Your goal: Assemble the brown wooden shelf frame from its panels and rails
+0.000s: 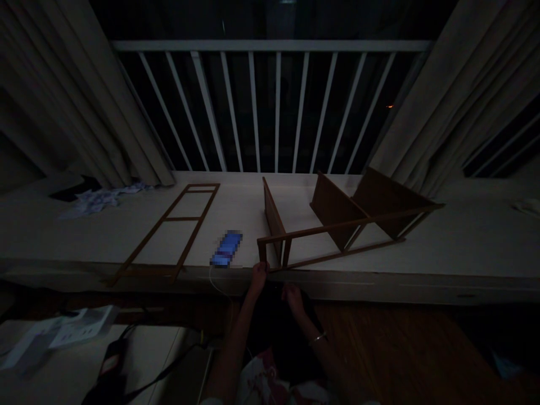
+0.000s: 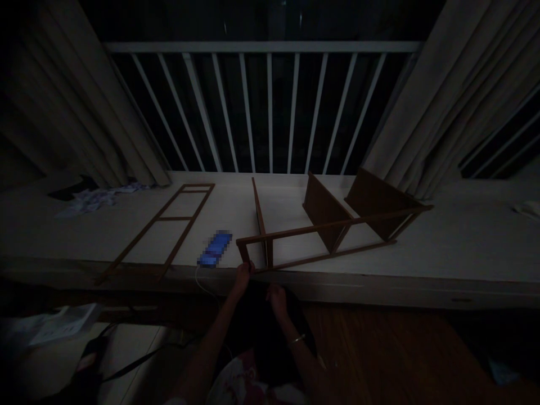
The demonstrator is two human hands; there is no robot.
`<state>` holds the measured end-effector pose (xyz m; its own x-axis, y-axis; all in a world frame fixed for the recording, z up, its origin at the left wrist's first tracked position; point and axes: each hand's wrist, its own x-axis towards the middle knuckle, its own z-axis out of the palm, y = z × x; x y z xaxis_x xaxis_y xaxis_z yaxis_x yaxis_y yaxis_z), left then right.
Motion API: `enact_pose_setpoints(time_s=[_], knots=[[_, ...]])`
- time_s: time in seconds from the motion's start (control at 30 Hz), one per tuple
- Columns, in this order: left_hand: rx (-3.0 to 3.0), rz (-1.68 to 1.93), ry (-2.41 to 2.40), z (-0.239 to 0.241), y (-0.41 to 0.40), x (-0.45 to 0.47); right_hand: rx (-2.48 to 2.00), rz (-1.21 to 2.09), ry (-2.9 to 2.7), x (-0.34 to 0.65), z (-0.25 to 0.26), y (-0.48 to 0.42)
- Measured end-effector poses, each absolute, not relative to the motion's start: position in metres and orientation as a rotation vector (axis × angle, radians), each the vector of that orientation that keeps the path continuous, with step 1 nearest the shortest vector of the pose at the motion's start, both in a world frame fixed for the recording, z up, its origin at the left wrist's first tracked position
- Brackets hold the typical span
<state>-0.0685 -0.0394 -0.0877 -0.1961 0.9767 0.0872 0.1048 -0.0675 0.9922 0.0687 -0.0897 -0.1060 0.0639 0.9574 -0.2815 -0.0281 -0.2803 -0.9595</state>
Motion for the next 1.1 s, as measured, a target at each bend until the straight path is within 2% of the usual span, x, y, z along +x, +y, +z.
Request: enact_pose_setpoints(time_s=[0.17,0.53,1.1], knots=[[1.237,1.356,1.394,-0.086,-0.04,-0.068,-1.411,1.404,-1.036,0.065,-0.11,-0.092],[1.243,1.351,1.409,-0.08,-0.041,-0.069,-1.419,1.326,-1.167,0.061,-0.085,-0.061],[1.228,1.35,1.416,-0.089,-0.037,-0.07,-1.417,1.501,-0.897,0.055,-0.09,-0.054]])
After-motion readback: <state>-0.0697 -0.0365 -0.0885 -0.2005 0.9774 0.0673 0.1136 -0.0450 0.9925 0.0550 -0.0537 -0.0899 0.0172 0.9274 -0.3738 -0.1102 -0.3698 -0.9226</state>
